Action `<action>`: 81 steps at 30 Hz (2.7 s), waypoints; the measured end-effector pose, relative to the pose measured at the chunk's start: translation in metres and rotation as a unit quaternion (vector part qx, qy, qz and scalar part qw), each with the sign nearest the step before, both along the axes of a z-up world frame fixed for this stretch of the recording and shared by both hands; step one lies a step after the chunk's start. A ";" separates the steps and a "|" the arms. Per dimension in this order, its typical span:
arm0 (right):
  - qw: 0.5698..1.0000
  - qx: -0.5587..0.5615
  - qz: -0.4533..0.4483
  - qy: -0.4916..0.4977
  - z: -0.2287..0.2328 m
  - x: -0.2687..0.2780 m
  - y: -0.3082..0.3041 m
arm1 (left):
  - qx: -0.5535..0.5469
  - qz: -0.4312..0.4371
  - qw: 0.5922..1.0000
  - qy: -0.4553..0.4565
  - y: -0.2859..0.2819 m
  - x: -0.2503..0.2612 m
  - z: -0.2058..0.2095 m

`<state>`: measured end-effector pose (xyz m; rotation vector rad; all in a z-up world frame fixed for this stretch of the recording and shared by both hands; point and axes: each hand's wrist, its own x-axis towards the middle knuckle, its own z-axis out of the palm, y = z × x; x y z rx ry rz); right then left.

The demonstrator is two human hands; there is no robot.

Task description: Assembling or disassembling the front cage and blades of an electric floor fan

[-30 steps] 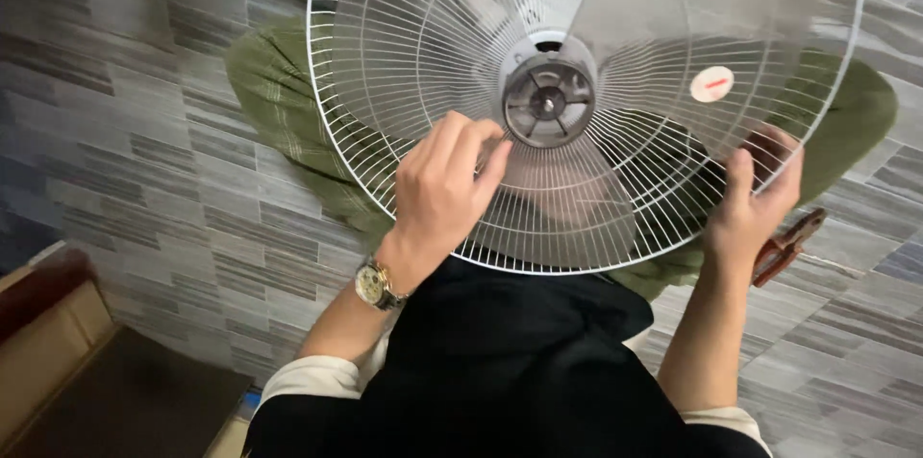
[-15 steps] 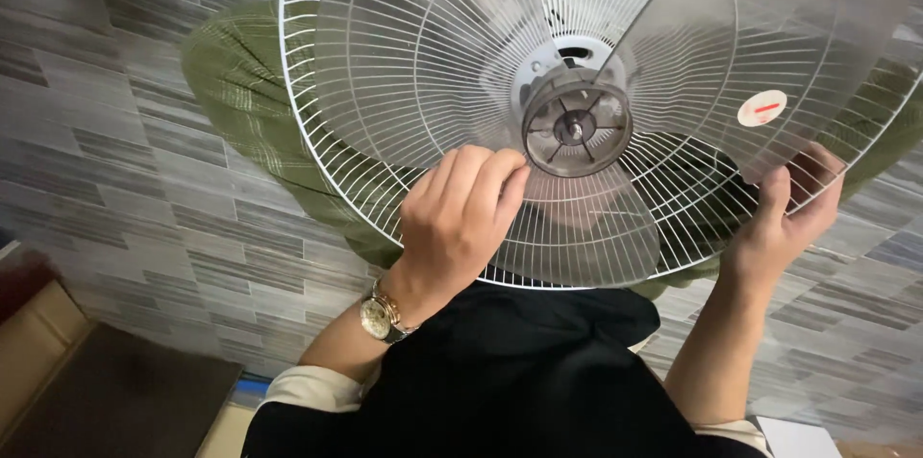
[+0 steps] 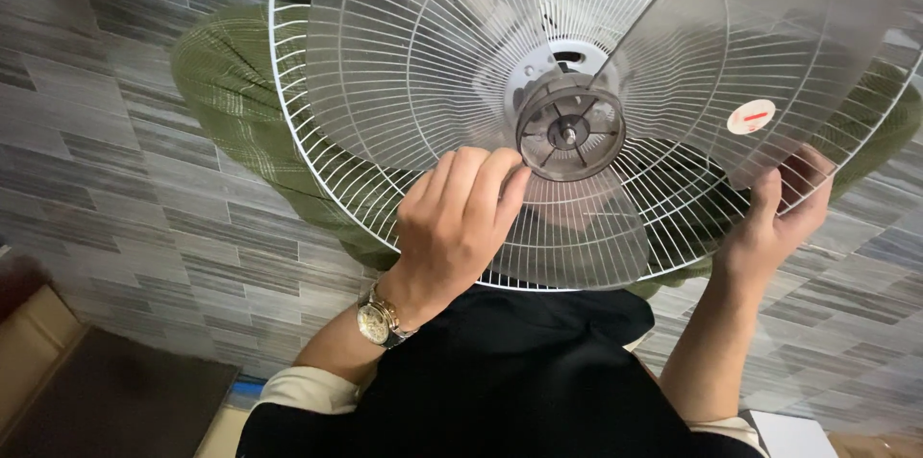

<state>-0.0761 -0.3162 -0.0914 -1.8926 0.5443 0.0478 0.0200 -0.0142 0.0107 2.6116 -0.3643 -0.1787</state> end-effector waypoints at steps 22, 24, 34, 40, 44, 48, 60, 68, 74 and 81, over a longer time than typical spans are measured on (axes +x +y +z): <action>0.994 0.095 -0.035 -0.047 -0.011 0.001 -0.003 | 0.165 -0.190 0.968 0.005 -0.019 0.015 -0.002; 0.992 0.101 -0.037 -0.067 -0.016 -0.002 -0.004 | 0.103 -0.195 0.975 0.014 -0.024 0.015 -0.001; 0.990 0.082 -0.035 -0.109 -0.026 -0.007 -0.004 | 0.080 -0.230 0.969 -0.038 -0.036 0.026 0.006; 0.977 0.159 -0.030 -0.136 -0.017 -0.005 -0.003 | 0.021 -0.335 0.941 -0.042 -0.037 0.044 0.032; 0.980 0.133 -0.021 -0.145 -0.012 -0.003 -0.002 | 0.062 -0.362 0.928 -0.061 -0.040 0.046 0.035; 0.977 0.147 -0.031 -0.152 -0.015 -0.004 -0.002 | 0.059 -0.364 0.928 -0.050 -0.040 0.045 0.031; 0.976 0.141 -0.028 -0.165 -0.013 -0.003 -0.001 | 0.024 -0.326 0.945 -0.029 -0.039 0.039 0.022; 0.975 0.149 -0.036 -0.159 -0.008 -0.002 -0.001 | 0.029 -0.308 0.951 -0.017 -0.042 0.035 0.023; 0.974 0.156 -0.044 -0.156 -0.009 -0.002 0.001 | 0.043 -0.315 0.948 -0.015 -0.040 0.037 0.019; 0.975 0.153 -0.045 -0.152 -0.008 -0.002 0.000 | 0.046 -0.314 0.948 -0.008 -0.041 0.038 0.022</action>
